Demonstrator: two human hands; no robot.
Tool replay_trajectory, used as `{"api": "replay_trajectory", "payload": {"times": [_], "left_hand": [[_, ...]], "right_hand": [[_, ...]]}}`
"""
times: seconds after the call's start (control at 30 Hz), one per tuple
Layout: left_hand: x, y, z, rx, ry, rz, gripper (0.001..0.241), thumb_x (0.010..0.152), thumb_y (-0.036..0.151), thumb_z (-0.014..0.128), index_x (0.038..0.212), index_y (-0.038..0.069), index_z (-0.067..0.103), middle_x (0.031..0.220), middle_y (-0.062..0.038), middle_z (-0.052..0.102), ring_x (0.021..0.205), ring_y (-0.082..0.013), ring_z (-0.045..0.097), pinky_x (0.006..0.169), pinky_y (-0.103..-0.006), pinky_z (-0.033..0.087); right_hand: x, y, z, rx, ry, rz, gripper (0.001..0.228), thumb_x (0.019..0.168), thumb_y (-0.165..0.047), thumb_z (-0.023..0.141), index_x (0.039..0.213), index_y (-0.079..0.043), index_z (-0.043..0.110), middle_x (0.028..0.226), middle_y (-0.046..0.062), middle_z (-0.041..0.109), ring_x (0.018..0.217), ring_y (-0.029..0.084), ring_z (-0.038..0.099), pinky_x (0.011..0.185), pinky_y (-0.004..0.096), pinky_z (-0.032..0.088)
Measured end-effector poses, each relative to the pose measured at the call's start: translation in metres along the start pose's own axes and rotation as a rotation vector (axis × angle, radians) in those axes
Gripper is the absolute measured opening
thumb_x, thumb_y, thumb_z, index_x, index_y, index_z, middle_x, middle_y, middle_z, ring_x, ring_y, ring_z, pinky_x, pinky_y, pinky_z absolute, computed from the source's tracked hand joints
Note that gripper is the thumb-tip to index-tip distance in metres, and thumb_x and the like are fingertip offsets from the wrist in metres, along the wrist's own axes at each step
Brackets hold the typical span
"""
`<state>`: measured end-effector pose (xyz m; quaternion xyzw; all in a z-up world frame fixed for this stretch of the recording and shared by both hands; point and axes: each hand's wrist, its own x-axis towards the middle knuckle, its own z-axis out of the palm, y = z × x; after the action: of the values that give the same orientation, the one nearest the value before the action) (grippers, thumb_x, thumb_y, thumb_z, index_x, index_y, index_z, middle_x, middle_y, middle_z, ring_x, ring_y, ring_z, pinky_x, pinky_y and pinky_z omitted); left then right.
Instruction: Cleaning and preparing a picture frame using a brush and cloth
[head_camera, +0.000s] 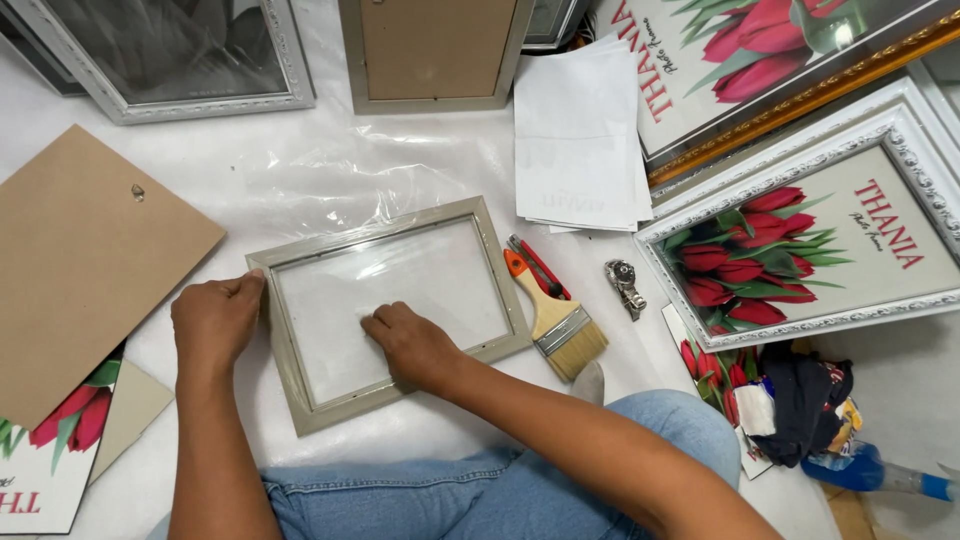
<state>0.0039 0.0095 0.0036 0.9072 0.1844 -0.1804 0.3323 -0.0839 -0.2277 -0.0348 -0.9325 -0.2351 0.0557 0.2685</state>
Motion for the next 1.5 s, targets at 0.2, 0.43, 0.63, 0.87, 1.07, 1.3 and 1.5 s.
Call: {"api": "replay_trajectory", "payload": {"times": [0.2,0.43,0.63,0.87,1.07,1.3,1.5], "left_hand": [[-0.004,0.006,-0.005,-0.056,-0.011,-0.032,0.047,0.105,0.039,0.061,0.108,-0.005,0.078,0.088,-0.024,0.074,0.077,-0.0329,0.067,0.079,-0.0405,0.052],[-0.001,0.008,-0.005,-0.062,-0.004,-0.048,0.048,0.105,0.039,0.063,0.105,-0.007,0.077,0.088,-0.023,0.074,0.077,-0.0317,0.067,0.079,-0.0392,0.052],[0.003,0.007,-0.002,-0.008,0.012,-0.003,0.05,0.107,0.04,0.061,0.105,-0.008,0.078,0.088,-0.025,0.075,0.079,-0.0354,0.069,0.084,-0.0395,0.052],[0.005,0.009,0.001,-0.048,0.059,-0.045,0.055,0.107,0.04,0.066,0.095,-0.013,0.077,0.077,-0.025,0.072,0.069,-0.0331,0.067,0.078,-0.038,0.053],[0.005,0.012,0.003,-0.088,0.085,-0.04,0.052,0.107,0.035,0.071,0.094,-0.014,0.076,0.079,-0.026,0.073,0.07,-0.0331,0.068,0.077,-0.0376,0.054],[0.001,0.021,0.002,-0.048,0.088,-0.074,0.05,0.107,0.033,0.07,0.095,-0.015,0.076,0.076,-0.027,0.071,0.065,-0.0337,0.067,0.075,-0.0395,0.055],[0.008,-0.006,0.001,0.051,0.04,0.193,0.06,0.102,0.046,0.055,0.08,-0.006,0.078,0.081,-0.035,0.069,0.096,-0.0572,0.065,0.08,-0.0636,0.046]], "right_hand": [[0.009,0.029,0.014,-0.053,-0.069,-0.406,0.022,0.093,-0.007,0.069,0.113,0.0,0.072,0.102,0.011,0.071,0.085,0.021,0.062,0.079,0.029,0.054],[0.041,0.023,0.003,-0.046,0.236,-0.252,0.013,0.09,-0.002,0.068,0.103,0.0,0.068,0.094,0.011,0.061,0.078,0.022,0.054,0.075,0.034,0.047],[0.027,0.009,-0.001,-0.018,0.015,-0.479,0.025,0.096,-0.015,0.064,0.107,0.006,0.067,0.103,0.016,0.06,0.084,0.025,0.055,0.079,0.035,0.048],[0.056,0.041,0.003,-0.045,0.12,-0.459,0.019,0.097,-0.006,0.063,0.113,0.0,0.072,0.107,0.011,0.061,0.09,0.022,0.054,0.083,0.032,0.05],[0.024,0.027,0.023,-0.054,-0.011,-0.471,0.018,0.098,-0.004,0.059,0.112,0.004,0.068,0.094,0.012,0.062,0.084,0.021,0.052,0.079,0.032,0.05],[0.067,0.063,0.014,0.081,0.179,-0.292,0.015,0.094,0.005,0.059,0.107,0.001,0.068,0.092,0.013,0.067,0.084,0.024,0.061,0.076,0.031,0.057],[0.033,0.034,0.037,-0.009,0.167,-0.456,0.013,0.1,-0.012,0.051,0.094,-0.006,0.06,0.091,0.01,0.053,0.082,0.029,0.055,0.07,0.042,0.046]]}}
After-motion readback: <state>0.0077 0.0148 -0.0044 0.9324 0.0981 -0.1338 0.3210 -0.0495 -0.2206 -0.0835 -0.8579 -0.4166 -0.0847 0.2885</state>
